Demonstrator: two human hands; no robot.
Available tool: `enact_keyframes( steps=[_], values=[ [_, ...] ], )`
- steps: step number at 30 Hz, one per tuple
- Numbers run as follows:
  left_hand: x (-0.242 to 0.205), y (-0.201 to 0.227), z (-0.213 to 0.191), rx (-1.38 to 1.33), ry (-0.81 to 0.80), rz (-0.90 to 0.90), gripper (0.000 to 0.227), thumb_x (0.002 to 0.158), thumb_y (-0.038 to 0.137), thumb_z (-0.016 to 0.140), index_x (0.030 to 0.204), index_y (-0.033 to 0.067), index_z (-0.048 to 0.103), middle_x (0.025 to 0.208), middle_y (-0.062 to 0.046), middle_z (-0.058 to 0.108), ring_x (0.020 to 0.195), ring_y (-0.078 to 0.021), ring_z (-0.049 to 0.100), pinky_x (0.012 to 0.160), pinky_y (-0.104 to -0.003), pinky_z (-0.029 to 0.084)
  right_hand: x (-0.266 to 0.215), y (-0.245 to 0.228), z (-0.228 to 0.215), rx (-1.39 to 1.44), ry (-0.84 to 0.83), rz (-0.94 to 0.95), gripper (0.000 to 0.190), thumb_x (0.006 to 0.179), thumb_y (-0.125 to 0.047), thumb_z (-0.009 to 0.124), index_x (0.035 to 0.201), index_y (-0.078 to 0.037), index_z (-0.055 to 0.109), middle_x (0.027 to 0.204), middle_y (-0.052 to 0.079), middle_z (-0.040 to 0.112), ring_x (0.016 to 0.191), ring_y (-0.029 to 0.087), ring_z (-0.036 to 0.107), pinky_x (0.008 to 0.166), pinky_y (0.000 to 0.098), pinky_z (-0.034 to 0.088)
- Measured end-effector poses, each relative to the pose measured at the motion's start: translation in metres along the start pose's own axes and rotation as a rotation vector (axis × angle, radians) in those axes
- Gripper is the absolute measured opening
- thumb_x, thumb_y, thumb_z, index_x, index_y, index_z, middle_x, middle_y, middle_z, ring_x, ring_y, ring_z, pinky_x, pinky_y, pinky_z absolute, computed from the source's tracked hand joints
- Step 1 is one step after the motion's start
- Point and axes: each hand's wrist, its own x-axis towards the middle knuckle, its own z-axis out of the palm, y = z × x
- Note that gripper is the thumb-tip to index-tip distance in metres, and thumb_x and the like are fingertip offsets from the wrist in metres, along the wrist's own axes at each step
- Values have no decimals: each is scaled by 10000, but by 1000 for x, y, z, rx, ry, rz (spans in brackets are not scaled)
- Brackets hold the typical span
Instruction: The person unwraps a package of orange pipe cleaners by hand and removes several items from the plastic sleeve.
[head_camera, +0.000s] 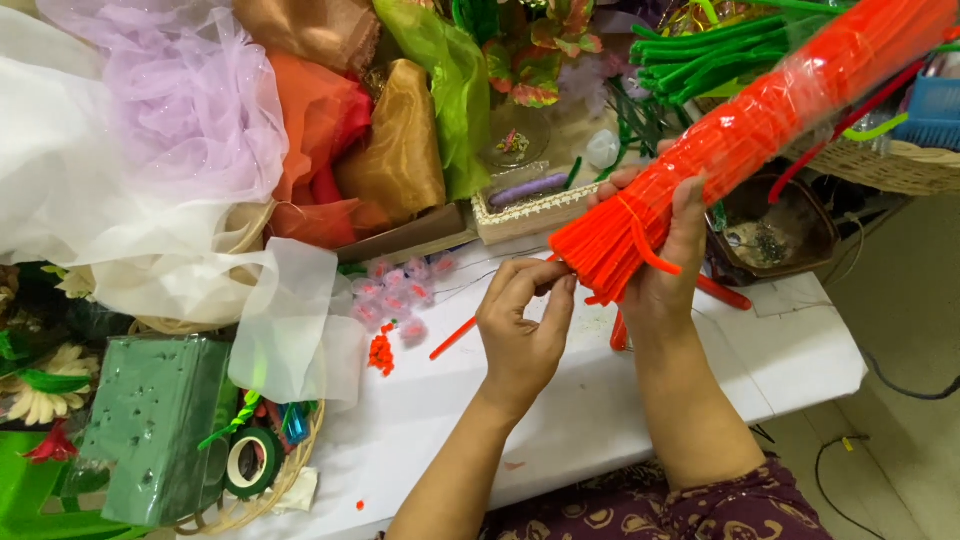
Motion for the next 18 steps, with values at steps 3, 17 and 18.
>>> enact_keyframes(
  steps=[3, 17, 18],
  values=[
    [-1, -4, 3, -79, -6, -35, 21, 833, 74, 711, 850, 79, 700, 764, -44, 624, 691, -157, 615, 639, -268, 513, -1, 5, -6, -42, -7, -23, 514, 928, -496, 499, 1288, -151, 379, 1029, 85, 633, 953, 173, 668, 963, 371, 586],
    [-11, -15, 15, -447, -30, -324, 28, 829, 65, 671, 818, 73, 646, 768, -41, 575, 755, -117, 535, 715, -277, 463, -3, 12, -14, -173, -70, -134, 541, 935, -498, 502, 1324, -152, 355, 1036, 97, 617, 968, 206, 665, 977, 424, 571],
    [-10, -14, 17, -562, -38, -459, 25, 847, 72, 643, 827, 56, 643, 774, -46, 592, 761, -104, 528, 725, -273, 467, -3, 12, -15, -179, -79, -124, 546, 935, -495, 492, 1329, -140, 365, 1021, 113, 619, 948, 233, 672, 956, 443, 578]
  ],
)
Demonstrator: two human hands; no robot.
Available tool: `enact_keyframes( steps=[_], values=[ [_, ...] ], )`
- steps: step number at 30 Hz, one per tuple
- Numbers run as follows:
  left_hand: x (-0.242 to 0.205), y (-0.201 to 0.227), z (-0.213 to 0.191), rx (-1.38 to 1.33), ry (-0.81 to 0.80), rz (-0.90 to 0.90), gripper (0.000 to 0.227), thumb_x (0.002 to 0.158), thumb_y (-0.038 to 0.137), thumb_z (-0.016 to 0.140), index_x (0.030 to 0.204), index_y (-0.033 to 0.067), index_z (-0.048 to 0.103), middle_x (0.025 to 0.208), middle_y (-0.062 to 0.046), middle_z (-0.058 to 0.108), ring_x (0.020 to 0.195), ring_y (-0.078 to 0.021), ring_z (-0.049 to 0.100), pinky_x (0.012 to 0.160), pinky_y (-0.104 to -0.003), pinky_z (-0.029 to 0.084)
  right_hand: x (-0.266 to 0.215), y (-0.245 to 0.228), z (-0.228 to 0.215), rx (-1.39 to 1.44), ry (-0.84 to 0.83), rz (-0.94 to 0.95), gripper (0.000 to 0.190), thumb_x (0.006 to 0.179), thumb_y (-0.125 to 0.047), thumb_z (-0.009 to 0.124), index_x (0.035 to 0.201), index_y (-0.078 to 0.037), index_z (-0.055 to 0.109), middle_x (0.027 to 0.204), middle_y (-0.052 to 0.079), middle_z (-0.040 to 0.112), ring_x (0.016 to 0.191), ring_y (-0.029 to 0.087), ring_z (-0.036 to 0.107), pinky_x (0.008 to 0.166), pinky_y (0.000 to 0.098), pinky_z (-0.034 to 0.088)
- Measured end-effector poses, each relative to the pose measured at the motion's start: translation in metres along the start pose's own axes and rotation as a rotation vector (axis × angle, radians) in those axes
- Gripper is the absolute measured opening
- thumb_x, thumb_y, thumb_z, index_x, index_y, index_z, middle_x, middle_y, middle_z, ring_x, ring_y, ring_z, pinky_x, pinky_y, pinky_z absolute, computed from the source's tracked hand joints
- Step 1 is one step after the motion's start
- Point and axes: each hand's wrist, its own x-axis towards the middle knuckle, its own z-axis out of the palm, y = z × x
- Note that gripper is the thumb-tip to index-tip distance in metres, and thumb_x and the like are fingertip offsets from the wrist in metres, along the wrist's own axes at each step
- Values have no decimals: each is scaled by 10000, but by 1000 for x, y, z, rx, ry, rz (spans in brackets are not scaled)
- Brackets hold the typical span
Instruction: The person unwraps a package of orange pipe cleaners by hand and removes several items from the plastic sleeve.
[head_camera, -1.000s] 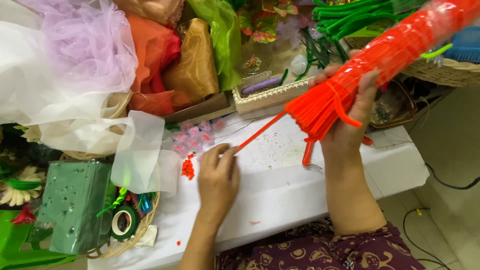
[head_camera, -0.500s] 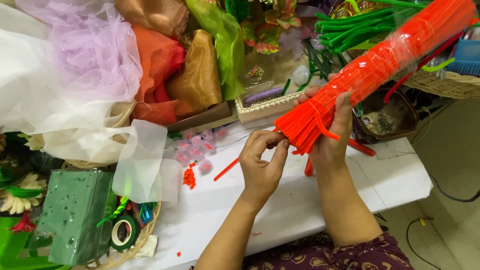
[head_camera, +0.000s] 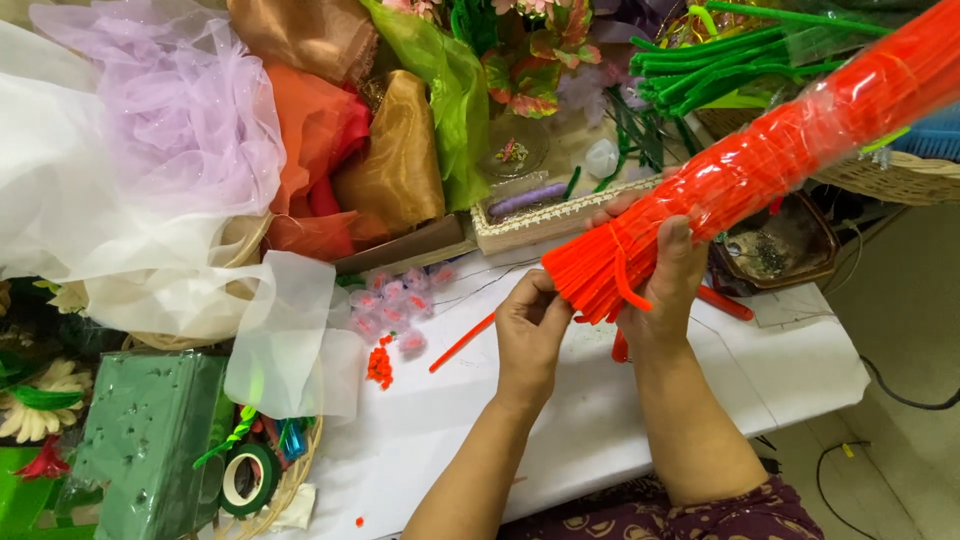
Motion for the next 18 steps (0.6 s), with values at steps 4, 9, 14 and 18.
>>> enact_keyframes(
  steps=[4, 9, 14, 18],
  values=[
    [5, 13, -3, -69, 17, -133, 68, 850, 108, 642, 841, 42, 657, 790, -64, 624, 773, -122, 538, 753, -291, 481, -2, 6, -1, 3, -41, -12, 534, 935, -468, 529, 1316, -146, 337, 1040, 129, 611, 972, 237, 663, 981, 461, 560],
    [13, -77, -54, -408, -16, -478, 220, 841, 127, 653, 995, -22, 703, 857, -172, 691, 773, -200, 640, 783, -304, 474, -4, 9, -3, 13, -86, 18, 569, 898, -440, 580, 1314, -116, 367, 1022, 147, 633, 932, 270, 681, 935, 480, 571],
    [12, -65, -60, -524, -43, -577, 150, 768, 21, 617, 890, -16, 695, 741, -114, 660, 707, -161, 626, 786, -313, 502, -6, 5, 2, 20, -122, 25, 564, 902, -439, 599, 1319, -133, 375, 1024, 129, 639, 958, 235, 677, 954, 450, 568],
    [10, -35, -41, -328, -51, -412, 108, 797, 27, 689, 896, -11, 706, 798, -145, 695, 764, -174, 679, 781, -317, 539, -3, 6, -3, -19, -139, -31, 565, 907, -426, 591, 1334, -134, 364, 1045, 144, 629, 984, 250, 668, 974, 465, 557]
  ],
)
